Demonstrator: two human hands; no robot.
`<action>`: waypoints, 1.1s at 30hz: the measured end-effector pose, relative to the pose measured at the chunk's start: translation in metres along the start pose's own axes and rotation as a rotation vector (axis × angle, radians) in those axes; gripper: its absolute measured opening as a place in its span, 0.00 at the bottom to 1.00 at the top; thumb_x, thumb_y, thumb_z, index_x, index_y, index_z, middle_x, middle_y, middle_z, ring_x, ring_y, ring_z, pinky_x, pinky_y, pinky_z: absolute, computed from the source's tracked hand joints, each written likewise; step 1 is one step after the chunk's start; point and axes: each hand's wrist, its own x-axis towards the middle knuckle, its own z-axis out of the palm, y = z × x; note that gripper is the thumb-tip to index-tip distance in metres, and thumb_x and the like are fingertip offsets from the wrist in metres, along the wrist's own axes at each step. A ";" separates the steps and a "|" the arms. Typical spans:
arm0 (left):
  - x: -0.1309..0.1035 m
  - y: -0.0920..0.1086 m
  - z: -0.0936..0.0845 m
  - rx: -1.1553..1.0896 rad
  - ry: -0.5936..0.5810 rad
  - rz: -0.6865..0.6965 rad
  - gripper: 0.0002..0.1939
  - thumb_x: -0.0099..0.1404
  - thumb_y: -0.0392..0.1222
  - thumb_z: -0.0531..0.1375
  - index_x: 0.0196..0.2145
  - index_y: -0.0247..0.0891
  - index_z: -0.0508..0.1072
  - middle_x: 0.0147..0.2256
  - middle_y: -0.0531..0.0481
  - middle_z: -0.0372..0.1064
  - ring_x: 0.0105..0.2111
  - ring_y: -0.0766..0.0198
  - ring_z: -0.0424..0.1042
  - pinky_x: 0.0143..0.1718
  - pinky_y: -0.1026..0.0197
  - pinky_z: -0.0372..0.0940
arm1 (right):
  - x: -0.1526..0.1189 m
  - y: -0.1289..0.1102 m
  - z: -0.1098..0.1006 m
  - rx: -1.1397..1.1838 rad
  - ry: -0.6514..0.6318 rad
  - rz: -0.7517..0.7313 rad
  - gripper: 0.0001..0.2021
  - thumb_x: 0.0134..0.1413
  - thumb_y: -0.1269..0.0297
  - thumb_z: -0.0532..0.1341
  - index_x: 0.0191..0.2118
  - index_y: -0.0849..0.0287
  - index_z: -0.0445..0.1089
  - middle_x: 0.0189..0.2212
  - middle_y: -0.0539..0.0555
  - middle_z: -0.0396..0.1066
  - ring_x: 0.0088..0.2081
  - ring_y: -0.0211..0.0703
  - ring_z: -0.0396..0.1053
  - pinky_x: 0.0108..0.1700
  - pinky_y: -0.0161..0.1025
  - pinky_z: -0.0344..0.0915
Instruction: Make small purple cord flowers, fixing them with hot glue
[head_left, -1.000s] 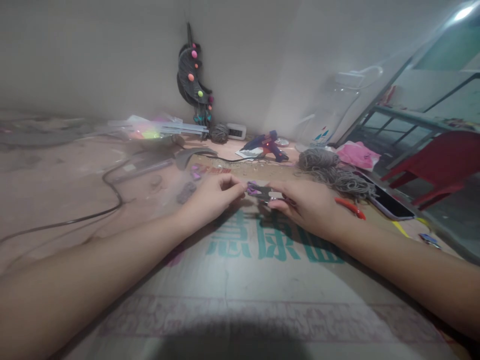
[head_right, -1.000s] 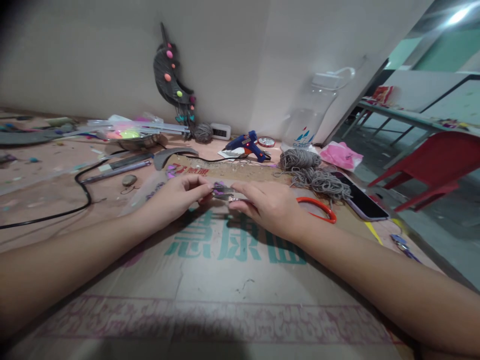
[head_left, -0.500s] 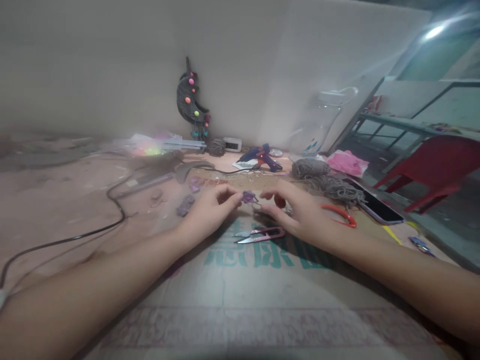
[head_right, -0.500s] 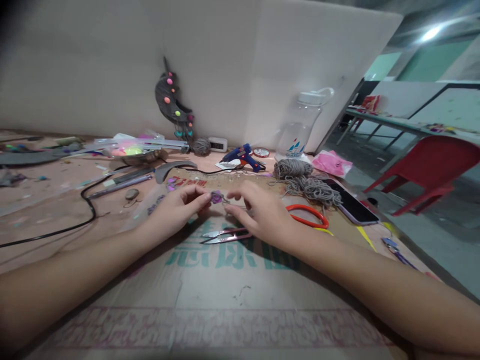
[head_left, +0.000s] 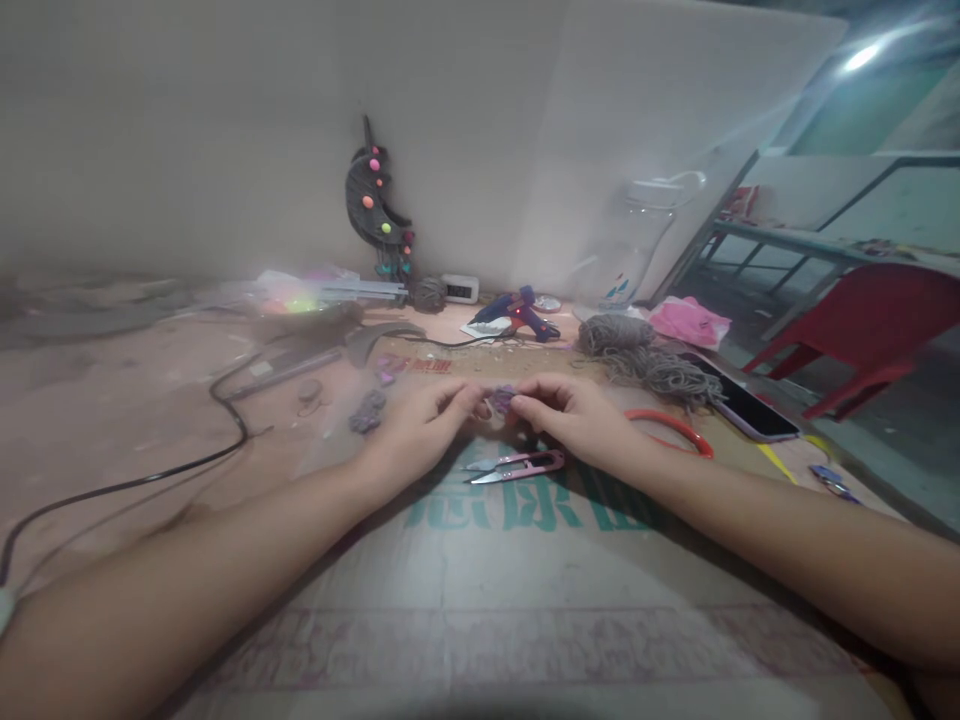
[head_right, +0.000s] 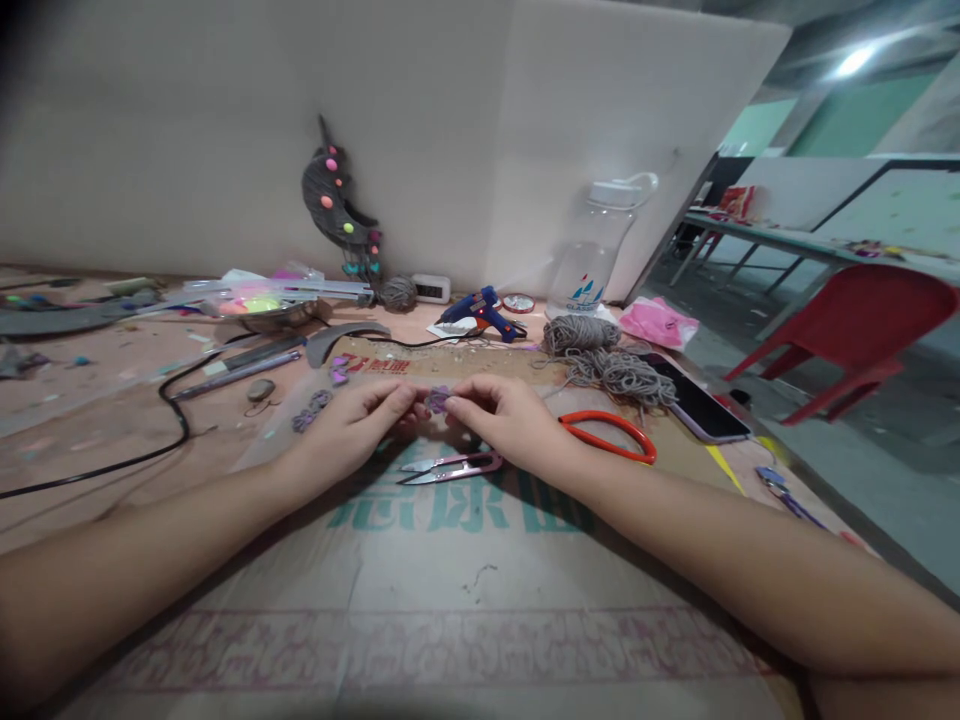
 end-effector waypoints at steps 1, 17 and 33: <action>0.001 0.000 0.000 -0.020 0.004 -0.004 0.19 0.69 0.53 0.51 0.41 0.37 0.75 0.36 0.48 0.75 0.36 0.61 0.72 0.37 0.62 0.64 | 0.001 0.002 0.000 0.005 -0.001 0.000 0.12 0.56 0.58 0.60 0.34 0.62 0.73 0.23 0.50 0.71 0.22 0.34 0.65 0.23 0.31 0.61; 0.000 0.006 0.001 0.141 0.108 -0.003 0.12 0.63 0.49 0.59 0.31 0.37 0.73 0.31 0.50 0.74 0.32 0.62 0.71 0.34 0.62 0.62 | 0.000 0.002 0.002 -0.050 0.002 -0.034 0.12 0.56 0.57 0.60 0.33 0.61 0.71 0.21 0.47 0.67 0.23 0.34 0.64 0.25 0.32 0.61; 0.000 0.003 -0.001 0.033 0.121 -0.026 0.13 0.64 0.50 0.59 0.34 0.37 0.73 0.33 0.50 0.73 0.33 0.63 0.71 0.35 0.62 0.63 | 0.001 -0.001 -0.007 -0.330 0.188 -0.260 0.09 0.61 0.61 0.56 0.40 0.59 0.68 0.34 0.54 0.70 0.30 0.38 0.66 0.32 0.36 0.62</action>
